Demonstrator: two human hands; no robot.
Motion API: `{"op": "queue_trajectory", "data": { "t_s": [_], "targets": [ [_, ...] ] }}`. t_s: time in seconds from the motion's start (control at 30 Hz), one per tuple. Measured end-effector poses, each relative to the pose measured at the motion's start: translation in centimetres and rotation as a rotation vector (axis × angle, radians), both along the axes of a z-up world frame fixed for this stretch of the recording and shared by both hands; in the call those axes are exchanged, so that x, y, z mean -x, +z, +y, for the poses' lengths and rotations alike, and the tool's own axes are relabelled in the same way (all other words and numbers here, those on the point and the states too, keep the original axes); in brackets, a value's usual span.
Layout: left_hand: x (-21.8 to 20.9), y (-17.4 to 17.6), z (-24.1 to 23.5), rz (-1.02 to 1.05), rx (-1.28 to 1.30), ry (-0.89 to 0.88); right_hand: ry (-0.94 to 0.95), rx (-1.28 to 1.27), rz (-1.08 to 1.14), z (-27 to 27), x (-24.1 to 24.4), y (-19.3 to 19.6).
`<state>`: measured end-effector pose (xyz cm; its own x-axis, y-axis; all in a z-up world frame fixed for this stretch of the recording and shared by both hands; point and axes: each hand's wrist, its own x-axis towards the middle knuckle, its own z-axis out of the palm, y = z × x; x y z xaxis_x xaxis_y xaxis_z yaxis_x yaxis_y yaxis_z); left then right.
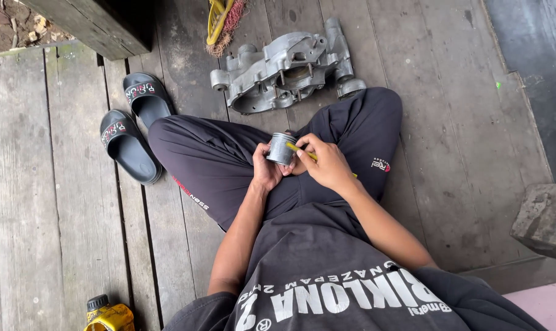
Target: Cleaning a motorcycle piston using a small scraping tool while sitting on a wooden floor.
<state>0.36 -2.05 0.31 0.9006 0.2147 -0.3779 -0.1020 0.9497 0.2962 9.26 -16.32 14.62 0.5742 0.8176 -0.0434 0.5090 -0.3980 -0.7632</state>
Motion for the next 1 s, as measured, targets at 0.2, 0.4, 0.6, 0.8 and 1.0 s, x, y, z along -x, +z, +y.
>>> {"op": "queue_trajectory", "data": {
  "t_s": [0.2, 0.4, 0.6, 0.8, 1.0],
  "targets": [
    [-0.3, 0.3, 0.0, 0.072, 0.03, 0.025, -0.025, -0.032, -0.096, 0.2, 0.6, -3.3],
    [-0.1, 1.4, -0.2, 0.097, 0.017, 0.024, -0.065, -0.048, -0.099, -0.3, -0.4, -4.0],
    [-0.2, -1.9, 0.1, 0.082, 0.004, -0.011, -0.029, -0.08, -0.059, -0.2, 0.2, -3.5],
    [0.1, -2.1, 0.3, 0.057, -0.048, -0.051, 0.042, -0.128, -0.021, 0.1, 1.5, -2.7],
    [-0.2, -1.8, 0.4, 0.069, 0.015, -0.031, 0.046, -0.146, 0.008, 0.0, 1.2, -2.6]
  ]
}}
